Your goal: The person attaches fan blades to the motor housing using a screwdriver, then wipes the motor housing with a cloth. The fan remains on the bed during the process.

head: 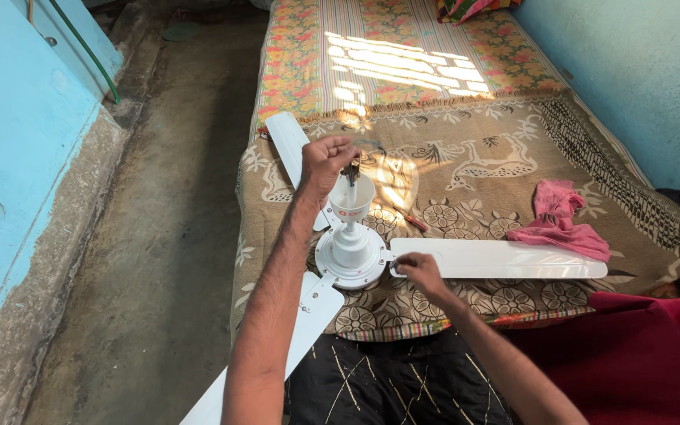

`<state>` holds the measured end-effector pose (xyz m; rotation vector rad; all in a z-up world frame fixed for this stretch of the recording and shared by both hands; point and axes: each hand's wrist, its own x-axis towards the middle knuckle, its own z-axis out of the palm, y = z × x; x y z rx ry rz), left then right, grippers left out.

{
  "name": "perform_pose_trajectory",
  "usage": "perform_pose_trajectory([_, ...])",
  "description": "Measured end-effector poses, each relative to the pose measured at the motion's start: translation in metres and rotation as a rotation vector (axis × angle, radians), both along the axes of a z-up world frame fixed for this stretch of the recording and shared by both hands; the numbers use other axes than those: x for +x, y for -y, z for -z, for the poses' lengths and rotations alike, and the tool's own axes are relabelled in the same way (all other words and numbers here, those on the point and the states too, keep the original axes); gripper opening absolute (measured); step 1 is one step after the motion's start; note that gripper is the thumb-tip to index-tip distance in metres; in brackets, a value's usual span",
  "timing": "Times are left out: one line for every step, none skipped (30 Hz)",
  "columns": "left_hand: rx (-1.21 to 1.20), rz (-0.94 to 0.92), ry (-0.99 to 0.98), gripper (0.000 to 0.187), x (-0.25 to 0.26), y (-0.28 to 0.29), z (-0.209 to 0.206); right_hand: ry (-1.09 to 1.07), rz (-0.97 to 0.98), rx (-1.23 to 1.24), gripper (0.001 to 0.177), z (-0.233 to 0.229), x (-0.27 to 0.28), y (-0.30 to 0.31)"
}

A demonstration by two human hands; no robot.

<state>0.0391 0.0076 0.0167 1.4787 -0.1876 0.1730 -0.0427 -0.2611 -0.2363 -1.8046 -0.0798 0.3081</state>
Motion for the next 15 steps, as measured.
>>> perform_pose_trajectory([0.021,-0.019,0.004,0.049,0.0,0.0,-0.006,-0.016,-0.019,-0.108,0.026,0.008,-0.001,-0.001])
perform_pose_trajectory([0.042,-0.038,0.005,0.049,-0.002,0.0,-0.01,-0.035,-0.038,-0.217,0.027,0.016,-0.005,-0.003])
perform_pose_trajectory([0.119,-0.065,0.018,0.047,-0.005,0.002,-0.014,-0.055,-0.058,-0.326,0.028,0.021,-0.009,-0.003])
perform_pose_trajectory([0.199,-0.092,0.033,0.045,-0.006,0.002,-0.019,0.092,-0.083,-0.368,0.029,0.023,-0.011,-0.004])
perform_pose_trajectory([0.278,-0.118,0.047,0.043,-0.008,0.003,-0.024,0.239,-0.109,-0.408,0.03,0.024,-0.013,-0.008])
perform_pose_trajectory([0.349,-0.136,0.146,0.04,-0.011,0.005,-0.028,0.385,-0.139,-0.45,0.032,0.024,-0.015,-0.008])
perform_pose_trajectory([0.42,-0.153,0.246,0.037,-0.014,0.007,-0.031,0.383,-0.143,-0.494,0.031,0.023,-0.016,-0.009])
perform_pose_trajectory([0.492,-0.167,0.346,0.034,-0.016,0.009,-0.034,0.379,-0.144,-0.536,0.031,0.023,-0.018,-0.01])
perform_pose_trajectory([0.553,-0.189,0.377,0.034,-0.018,0.012,-0.035,0.376,-0.146,-0.579,0.03,0.022,-0.018,-0.012])
perform_pose_trajectory([0.613,-0.213,0.406,0.035,-0.02,0.013,-0.036,0.365,-0.147,-0.571,0.03,0.022,-0.018,-0.013])
perform_pose_trajectory([0.673,-0.236,0.435,0.035,-0.023,0.013,-0.036,0.354,-0.148,-0.563,0.03,0.022,-0.019,-0.014])
perform_pose_trajectory([0.647,-0.225,0.418,0.035,-0.024,0.014,-0.037,0.346,-0.143,-0.553,0.03,0.021,-0.016,-0.015])
perform_pose_trajectory([0.622,-0.214,0.401,0.035,-0.024,0.013,-0.038,0.349,-0.116,-0.524,0.029,0.022,-0.014,-0.017])
perform_pose_trajectory([0.591,-0.205,0.383,0.036,-0.025,0.014,-0.037,0.351,-0.091,-0.5,0.028,0.022,-0.01,-0.015])
perform_pose_trajectory([0.567,-0.205,0.367,0.031,-0.025,0.013,-0.037,0.353,-0.065,-0.476,0.028,0.023,-0.006,-0.011])
